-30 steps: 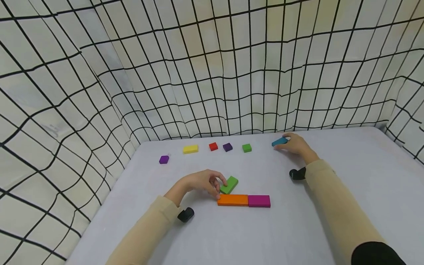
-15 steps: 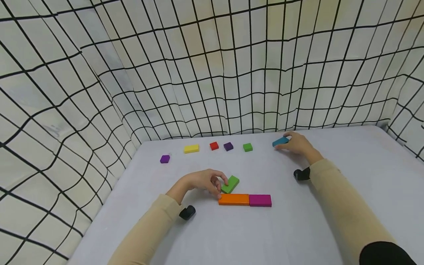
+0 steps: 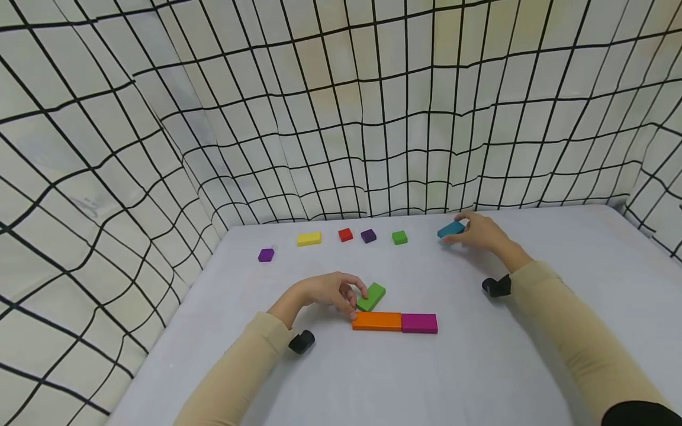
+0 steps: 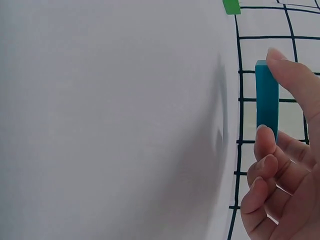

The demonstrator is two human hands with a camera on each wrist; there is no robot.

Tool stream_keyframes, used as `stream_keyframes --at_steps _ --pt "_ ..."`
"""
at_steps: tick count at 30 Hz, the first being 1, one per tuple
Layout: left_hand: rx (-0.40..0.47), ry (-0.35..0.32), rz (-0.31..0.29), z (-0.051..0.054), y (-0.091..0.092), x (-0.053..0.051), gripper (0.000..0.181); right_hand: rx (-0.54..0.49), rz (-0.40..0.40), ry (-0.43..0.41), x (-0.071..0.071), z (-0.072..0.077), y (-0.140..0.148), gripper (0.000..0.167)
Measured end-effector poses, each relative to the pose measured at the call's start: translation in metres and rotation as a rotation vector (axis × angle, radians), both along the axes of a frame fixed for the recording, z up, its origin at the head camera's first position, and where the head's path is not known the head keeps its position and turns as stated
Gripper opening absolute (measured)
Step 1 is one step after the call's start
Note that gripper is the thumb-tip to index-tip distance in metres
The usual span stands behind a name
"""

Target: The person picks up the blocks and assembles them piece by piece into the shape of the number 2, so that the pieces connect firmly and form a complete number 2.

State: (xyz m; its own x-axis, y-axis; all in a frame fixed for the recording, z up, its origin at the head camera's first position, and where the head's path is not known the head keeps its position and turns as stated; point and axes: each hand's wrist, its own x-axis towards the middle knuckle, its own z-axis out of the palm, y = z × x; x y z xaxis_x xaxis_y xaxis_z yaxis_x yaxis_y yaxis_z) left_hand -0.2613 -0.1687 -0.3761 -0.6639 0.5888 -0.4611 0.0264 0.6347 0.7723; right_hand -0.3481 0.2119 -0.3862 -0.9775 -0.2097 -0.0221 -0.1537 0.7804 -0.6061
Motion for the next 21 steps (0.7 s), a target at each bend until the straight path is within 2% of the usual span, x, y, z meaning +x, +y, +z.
stream_keyframes --at_steps 15,21 --pt "0.027 0.003 -0.02 0.001 -0.001 0.001 0.032 0.014 0.053 0.035 0.013 0.004 -0.009 0.074" --pt "0.032 0.001 -0.02 0.001 -0.001 0.001 0.032 0.033 0.071 0.023 0.016 0.004 -0.013 0.075"
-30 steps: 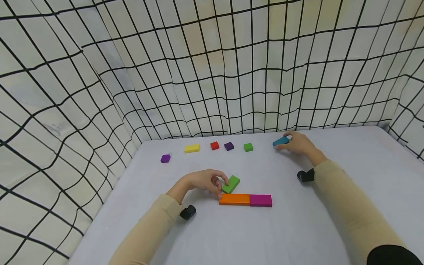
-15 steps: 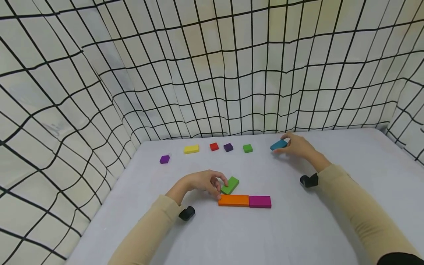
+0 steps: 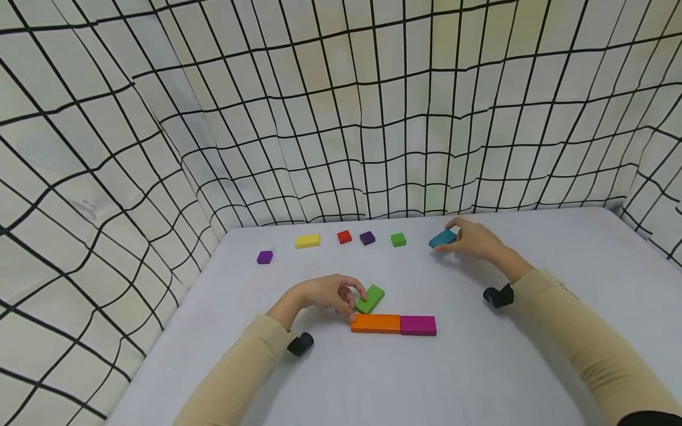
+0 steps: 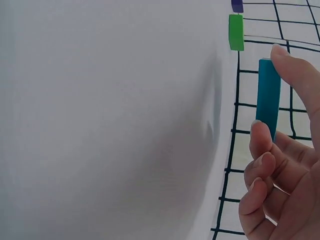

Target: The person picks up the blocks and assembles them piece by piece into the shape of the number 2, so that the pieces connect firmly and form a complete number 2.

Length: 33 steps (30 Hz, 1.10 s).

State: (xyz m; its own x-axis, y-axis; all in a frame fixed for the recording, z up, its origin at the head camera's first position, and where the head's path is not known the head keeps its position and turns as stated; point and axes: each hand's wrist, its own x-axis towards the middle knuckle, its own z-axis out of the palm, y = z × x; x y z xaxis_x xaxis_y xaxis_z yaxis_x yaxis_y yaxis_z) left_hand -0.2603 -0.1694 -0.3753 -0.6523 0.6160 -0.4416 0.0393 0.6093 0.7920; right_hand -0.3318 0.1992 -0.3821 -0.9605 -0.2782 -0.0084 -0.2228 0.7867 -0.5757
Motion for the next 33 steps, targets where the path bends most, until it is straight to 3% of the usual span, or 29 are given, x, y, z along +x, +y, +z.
stream_keyframes --at_steps 21,33 --pt "0.003 0.004 -0.004 -0.001 -0.001 -0.001 0.032 0.04 0.118 -0.007 0.015 -0.003 -0.026 0.072" --pt "-0.009 0.013 -0.004 0.0 -0.001 0.0 0.032 0.071 0.144 -0.027 0.023 -0.004 -0.042 0.071"
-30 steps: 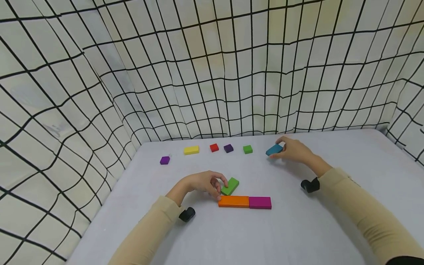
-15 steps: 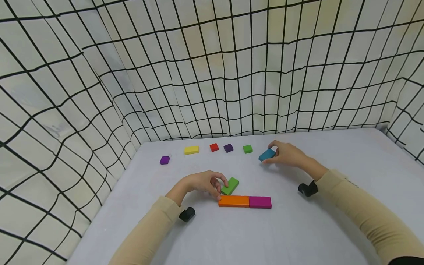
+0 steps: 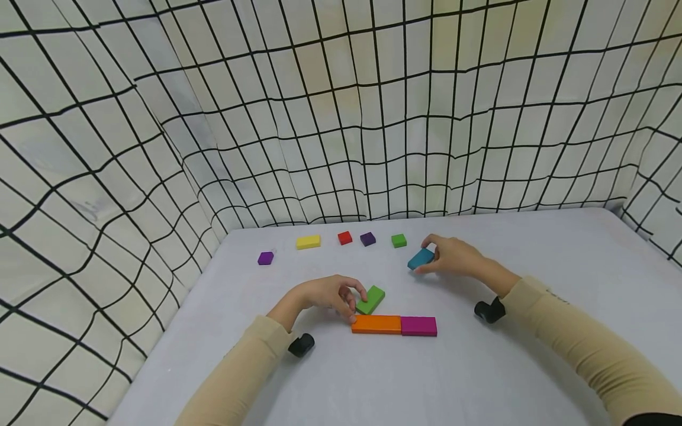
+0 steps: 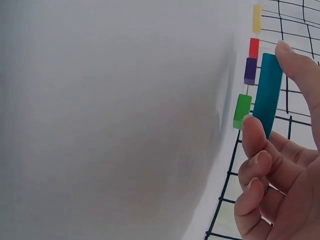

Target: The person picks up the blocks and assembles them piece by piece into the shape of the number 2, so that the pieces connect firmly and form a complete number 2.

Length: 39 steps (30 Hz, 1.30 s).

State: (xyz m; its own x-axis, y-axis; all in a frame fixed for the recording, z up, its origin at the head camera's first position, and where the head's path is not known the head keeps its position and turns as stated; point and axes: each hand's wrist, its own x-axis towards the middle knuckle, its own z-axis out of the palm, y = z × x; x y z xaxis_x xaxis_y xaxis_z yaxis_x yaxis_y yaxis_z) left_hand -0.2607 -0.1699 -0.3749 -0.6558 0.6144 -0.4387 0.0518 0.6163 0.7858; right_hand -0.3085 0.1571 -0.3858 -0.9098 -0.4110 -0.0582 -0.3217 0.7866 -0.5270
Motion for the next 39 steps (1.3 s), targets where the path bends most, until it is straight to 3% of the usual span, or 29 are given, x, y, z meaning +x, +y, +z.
stream_keyframes --at_steps 39 --pt "-0.028 0.001 0.006 -0.001 0.001 -0.001 0.032 0.092 0.072 -0.003 0.01 0.003 -0.052 0.073"
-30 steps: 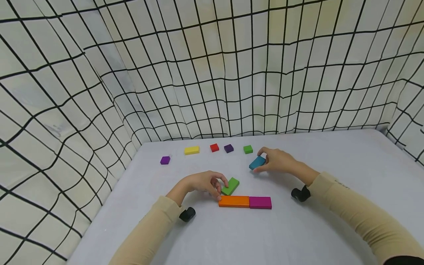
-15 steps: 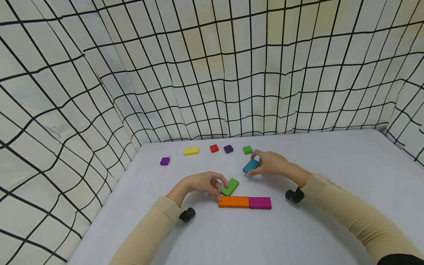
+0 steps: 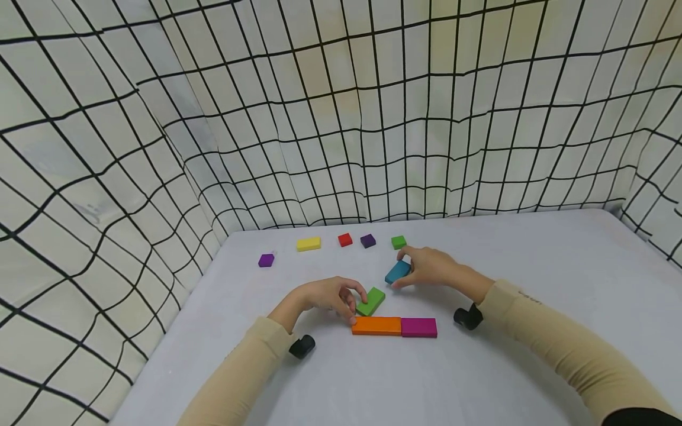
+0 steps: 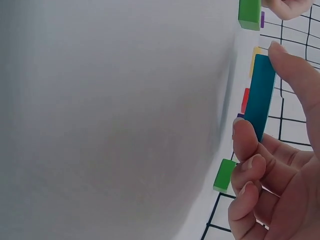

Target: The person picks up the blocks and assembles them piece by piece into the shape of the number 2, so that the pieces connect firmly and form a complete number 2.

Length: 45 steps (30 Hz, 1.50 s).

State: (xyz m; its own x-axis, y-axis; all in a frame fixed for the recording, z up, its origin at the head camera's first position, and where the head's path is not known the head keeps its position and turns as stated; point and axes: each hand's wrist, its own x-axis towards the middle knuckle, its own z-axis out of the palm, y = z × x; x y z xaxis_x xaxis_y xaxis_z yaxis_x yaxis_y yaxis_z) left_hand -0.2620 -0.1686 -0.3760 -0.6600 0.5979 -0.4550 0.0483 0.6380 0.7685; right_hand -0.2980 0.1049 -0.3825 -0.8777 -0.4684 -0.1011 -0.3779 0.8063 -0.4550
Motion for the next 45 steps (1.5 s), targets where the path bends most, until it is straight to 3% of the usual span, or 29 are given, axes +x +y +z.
stream_keyframes --at_steps 14,45 --pt "0.017 -0.01 -0.005 -0.001 -0.001 -0.001 0.033 0.05 0.05 0.006 -0.002 -0.004 -0.009 0.07" --pt "0.008 -0.006 -0.01 -0.002 0.0 -0.001 0.033 0.105 0.044 -0.015 -0.002 -0.005 -0.018 0.065"
